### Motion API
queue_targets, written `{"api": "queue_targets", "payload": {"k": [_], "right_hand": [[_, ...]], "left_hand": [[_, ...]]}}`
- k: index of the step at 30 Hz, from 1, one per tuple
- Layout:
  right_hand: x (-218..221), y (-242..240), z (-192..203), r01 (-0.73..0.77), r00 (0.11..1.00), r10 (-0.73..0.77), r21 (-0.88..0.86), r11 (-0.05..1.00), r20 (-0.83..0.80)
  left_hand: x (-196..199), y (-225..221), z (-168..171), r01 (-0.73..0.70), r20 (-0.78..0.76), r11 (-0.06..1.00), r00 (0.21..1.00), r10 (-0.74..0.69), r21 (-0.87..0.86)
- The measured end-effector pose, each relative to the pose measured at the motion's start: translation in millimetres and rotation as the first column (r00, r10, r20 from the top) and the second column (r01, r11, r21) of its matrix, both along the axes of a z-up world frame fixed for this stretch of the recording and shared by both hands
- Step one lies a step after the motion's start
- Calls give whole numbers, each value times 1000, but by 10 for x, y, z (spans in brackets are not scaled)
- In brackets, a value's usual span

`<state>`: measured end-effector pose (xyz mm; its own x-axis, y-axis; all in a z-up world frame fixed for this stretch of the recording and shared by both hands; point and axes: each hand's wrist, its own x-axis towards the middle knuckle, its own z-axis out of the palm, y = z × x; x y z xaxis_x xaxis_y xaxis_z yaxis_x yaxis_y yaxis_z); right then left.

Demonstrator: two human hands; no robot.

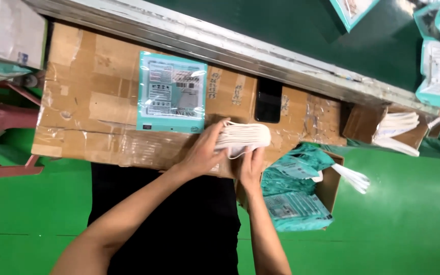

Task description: The recorder is packing white masks into green pouches at a production facility.

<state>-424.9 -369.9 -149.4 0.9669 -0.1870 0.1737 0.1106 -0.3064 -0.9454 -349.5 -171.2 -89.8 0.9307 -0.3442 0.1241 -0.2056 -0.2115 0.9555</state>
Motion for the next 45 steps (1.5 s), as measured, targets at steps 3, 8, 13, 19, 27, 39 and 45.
{"api": "queue_targets", "payload": {"k": [3, 8, 13, 19, 27, 39, 45], "right_hand": [[77, -41, 137, 163, 987, -163, 103, 981, -3], [299, 143, 550, 287, 955, -296, 283, 915, -12], [434, 473, -32, 156, 976, -94, 332, 930, -196], [690, 850, 664, 34, 982, 59, 474, 880, -180], [492, 837, 1124, 10, 997, -34, -327, 945, -69], [508, 775, 1445, 182, 981, -166, 189, 965, -97], [357, 1042, 1449, 231, 950, -310, 606, 761, 27]], "left_hand": [[104, 367, 267, 125, 159, 990, 981, -114, -64], [498, 1115, 162, -132, 643, 862, 723, -254, 489], [636, 1068, 1, -56, 578, 854, 759, -300, 517], [548, 906, 489, -101, 654, 939, 742, -148, 327], [338, 790, 859, -159, 745, 979, 667, 13, 124], [36, 529, 690, -306, -204, 856, 949, 240, -416], [-76, 445, 824, -291, -261, 845, 947, 187, -448]]}}
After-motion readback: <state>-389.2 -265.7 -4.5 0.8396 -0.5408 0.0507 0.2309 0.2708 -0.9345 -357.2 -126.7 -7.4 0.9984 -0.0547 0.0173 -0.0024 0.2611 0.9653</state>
